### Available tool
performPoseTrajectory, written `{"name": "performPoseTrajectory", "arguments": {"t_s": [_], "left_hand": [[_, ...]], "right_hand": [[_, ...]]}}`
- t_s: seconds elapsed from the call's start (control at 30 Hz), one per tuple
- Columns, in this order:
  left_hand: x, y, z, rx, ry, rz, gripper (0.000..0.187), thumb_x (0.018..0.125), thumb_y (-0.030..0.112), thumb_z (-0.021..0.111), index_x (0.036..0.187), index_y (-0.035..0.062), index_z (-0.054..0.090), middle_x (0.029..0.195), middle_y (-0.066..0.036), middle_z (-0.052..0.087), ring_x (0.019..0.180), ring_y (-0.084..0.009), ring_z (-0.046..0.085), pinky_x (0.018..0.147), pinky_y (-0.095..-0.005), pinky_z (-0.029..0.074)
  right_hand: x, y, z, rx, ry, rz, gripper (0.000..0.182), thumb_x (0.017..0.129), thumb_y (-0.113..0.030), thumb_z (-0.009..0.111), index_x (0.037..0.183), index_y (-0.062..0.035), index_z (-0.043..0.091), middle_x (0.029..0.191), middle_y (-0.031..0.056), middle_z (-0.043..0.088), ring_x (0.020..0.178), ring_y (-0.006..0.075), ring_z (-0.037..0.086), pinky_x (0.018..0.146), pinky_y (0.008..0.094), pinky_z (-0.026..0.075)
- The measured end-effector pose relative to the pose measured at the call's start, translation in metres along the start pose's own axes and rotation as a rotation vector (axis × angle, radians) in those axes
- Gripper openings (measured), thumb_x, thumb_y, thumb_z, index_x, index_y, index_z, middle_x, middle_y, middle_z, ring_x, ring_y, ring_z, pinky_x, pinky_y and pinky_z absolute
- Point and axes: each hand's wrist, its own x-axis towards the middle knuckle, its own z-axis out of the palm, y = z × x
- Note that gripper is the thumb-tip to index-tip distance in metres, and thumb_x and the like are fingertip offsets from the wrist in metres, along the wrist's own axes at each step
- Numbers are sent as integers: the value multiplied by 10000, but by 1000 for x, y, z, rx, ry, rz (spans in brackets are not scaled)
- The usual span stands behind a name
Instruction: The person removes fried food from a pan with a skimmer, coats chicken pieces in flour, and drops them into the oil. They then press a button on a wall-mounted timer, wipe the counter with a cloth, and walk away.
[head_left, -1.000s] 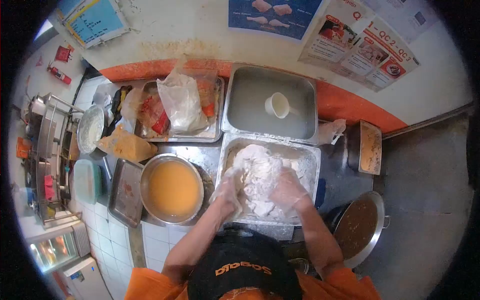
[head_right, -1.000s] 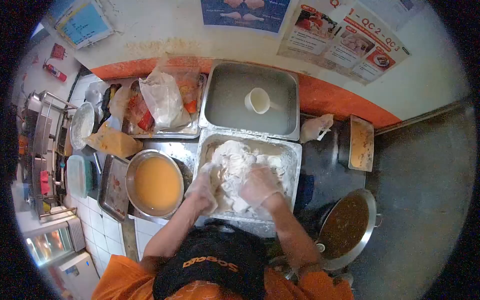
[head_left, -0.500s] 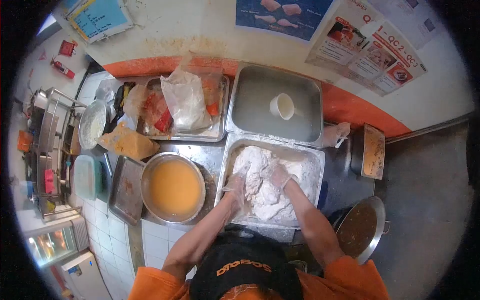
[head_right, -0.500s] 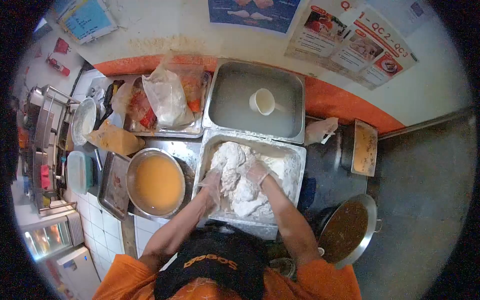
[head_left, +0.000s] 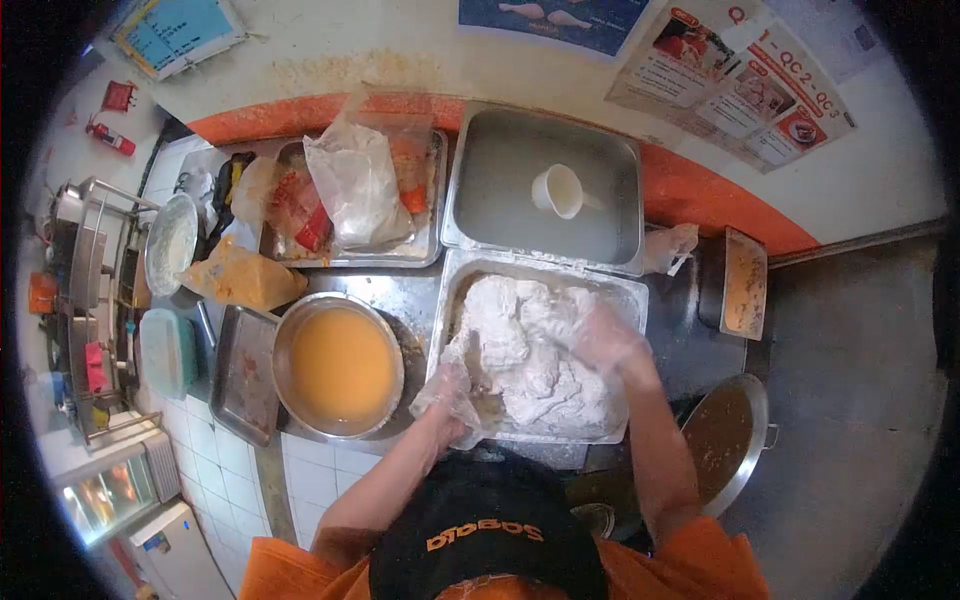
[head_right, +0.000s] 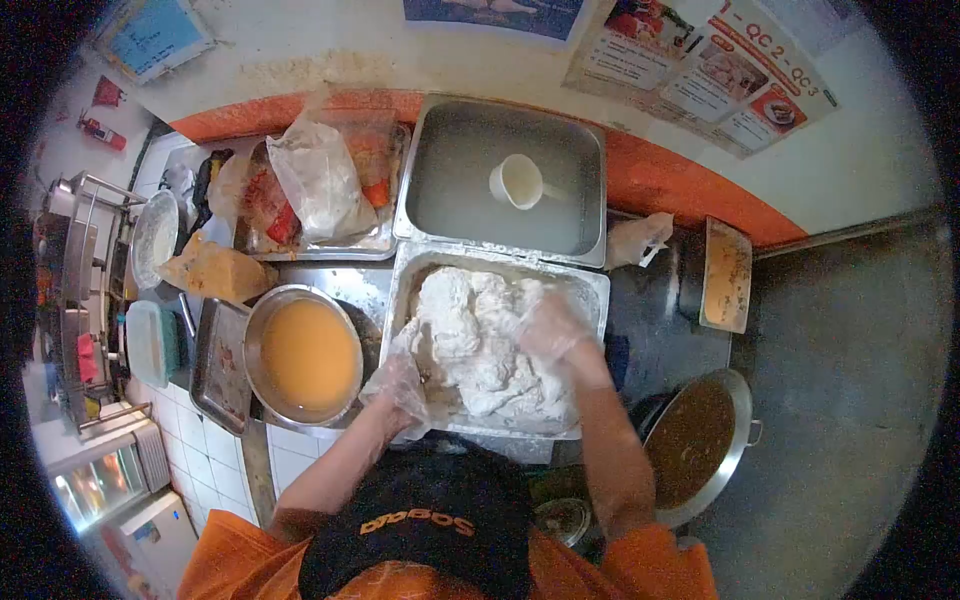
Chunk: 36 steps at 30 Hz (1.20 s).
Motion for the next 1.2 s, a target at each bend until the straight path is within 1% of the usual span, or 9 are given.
{"name": "performPoseTrajectory", "arguments": {"t_s": [0.2,0.33,0.43,0.5,0.67,0.87,0.93,1.03,1.2], "left_hand": [[14,22,20,752,-117,251,427,962,359,453,1293,101,533,1034,-88,592,836,-230,560,787,-464,509],[35,12,13,981,-119,384,382,997,237,402,1318,76,531,1112,-98,598,936,-238,571,848,-503,481],[146,-28,-32,359,-359,233,476,949,380,501,1343,115,505,1212,-87,596,1025,-225,581,956,-372,473],[59,10,21,104,-252,-56,403,1028,291,334,1308,92,546,1114,-70,624,916,-254,597,897,-424,495],[84,4,-2,996,-64,153,382,979,387,451,1231,130,580,935,-58,603,797,-181,592,728,-385,537],[12,26,21,114,-31,48,496,921,472,534,1219,77,559,1003,-110,650,881,-268,635,714,-459,541],[40,22,8,812,55,577,474,945,434,490,1247,73,546,1057,-137,643,940,-284,627,781,-446,522],[105,18,3,1067,10,574,442,978,380,413,1286,84,525,1139,-146,622,1015,-290,610,861,-428,492],[157,11,-3,1668,-72,932,421,1023,308,302,1310,94,523,1217,-166,610,1100,-295,596,952,-404,459]], "right_hand": [[51,33,59,329,-139,-1,469,894,-268,585,1239,34,483,1123,209,593,1112,326,560,993,393,433],[89,79,133,-17,-4,-120,395,907,-225,521,1229,1,561,1158,217,598,1116,347,560,985,381,429],[85,74,117,-211,202,-463,362,898,-289,515,1141,-52,640,1140,186,617,1095,350,569,956,395,443],[57,28,72,-215,38,-255,396,892,-286,498,1195,-58,613,1214,160,598,1145,332,545,1015,398,401],[-5,-9,37,-593,37,-210,359,874,-303,479,927,-41,719,946,218,665,945,334,626,901,421,467],[16,21,-20,-532,-408,5,359,862,-296,494,897,-1,695,951,210,665,887,339,647,825,404,506],[45,69,11,-458,-287,-115,351,883,-303,512,1046,-19,636,1048,185,643,959,319,628,847,399,503],[87,117,82,-388,-73,-377,448,913,-313,539,1271,-45,549,1194,148,610,1068,289,598,880,392,497],[104,83,108,-498,-120,-394,418,891,-254,526,1243,-32,573,1241,152,591,1116,272,578,963,397,435]]}}
